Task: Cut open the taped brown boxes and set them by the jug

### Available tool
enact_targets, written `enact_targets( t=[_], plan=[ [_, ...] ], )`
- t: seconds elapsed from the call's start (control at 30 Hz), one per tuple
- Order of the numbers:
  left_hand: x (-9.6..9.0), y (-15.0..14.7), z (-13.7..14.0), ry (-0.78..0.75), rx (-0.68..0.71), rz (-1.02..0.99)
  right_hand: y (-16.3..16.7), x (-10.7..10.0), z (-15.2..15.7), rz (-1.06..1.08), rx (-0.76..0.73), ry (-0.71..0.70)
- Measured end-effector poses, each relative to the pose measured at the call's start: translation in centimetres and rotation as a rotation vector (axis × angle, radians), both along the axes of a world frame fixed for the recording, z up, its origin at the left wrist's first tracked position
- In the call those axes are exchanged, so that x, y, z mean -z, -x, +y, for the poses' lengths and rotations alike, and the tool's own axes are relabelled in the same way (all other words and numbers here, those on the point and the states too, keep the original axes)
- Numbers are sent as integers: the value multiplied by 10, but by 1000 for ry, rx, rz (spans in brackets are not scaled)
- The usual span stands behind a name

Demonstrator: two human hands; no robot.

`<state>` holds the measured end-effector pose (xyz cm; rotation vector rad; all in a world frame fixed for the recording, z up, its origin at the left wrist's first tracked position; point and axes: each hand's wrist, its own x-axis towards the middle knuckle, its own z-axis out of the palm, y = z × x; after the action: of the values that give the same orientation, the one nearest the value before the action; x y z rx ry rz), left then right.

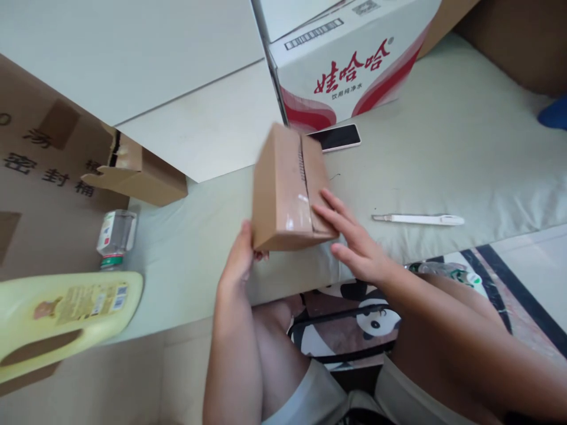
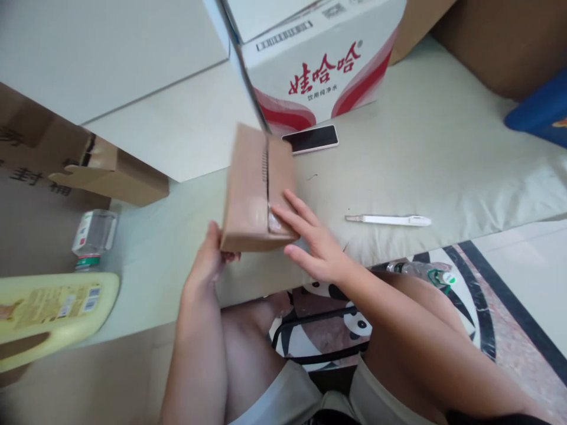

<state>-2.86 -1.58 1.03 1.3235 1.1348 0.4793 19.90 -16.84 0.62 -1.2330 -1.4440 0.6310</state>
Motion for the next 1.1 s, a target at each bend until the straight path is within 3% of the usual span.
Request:
enact_targets(
  t=[0.07,0.13,0.2,0.3,0.43,0.53,0.67,0.83,0.9,1.0,1.1],
  plan=[
    [-5,-1,-5,110,252,103,-5,0,1,68,67,-42],
    [-7,0,-4,97,321,126,-9,0,2,125,134,-42],
    [-5,-1,0,-64,130,54,-10,0,4,151,173,-12],
    [1,-5,7,-258,-191,-207,-7,-1,5,194,123,54],
    [-3,-7,10,-292,-169,-471,3,2,8,232,24,202],
    [-9,-4,9,-258,-135,-500,2,7,12,59,63,268],
    [-3,-4,8,-251,-40,-346,-21,7,9,-326,108,342],
    [13,-5,7,-338,-44,-199,-71,-4,-27,-684,573,483],
    [15,-5,7,-347,-66,-190,-91,0,-45,-798,688,567],
    [14,-4,8,-309,-85,-209,-112,14,-62,-897,623,644],
    [10,-5,8,-297,-101,-219,-118,20,-62,-870,524,607]
  ],
)
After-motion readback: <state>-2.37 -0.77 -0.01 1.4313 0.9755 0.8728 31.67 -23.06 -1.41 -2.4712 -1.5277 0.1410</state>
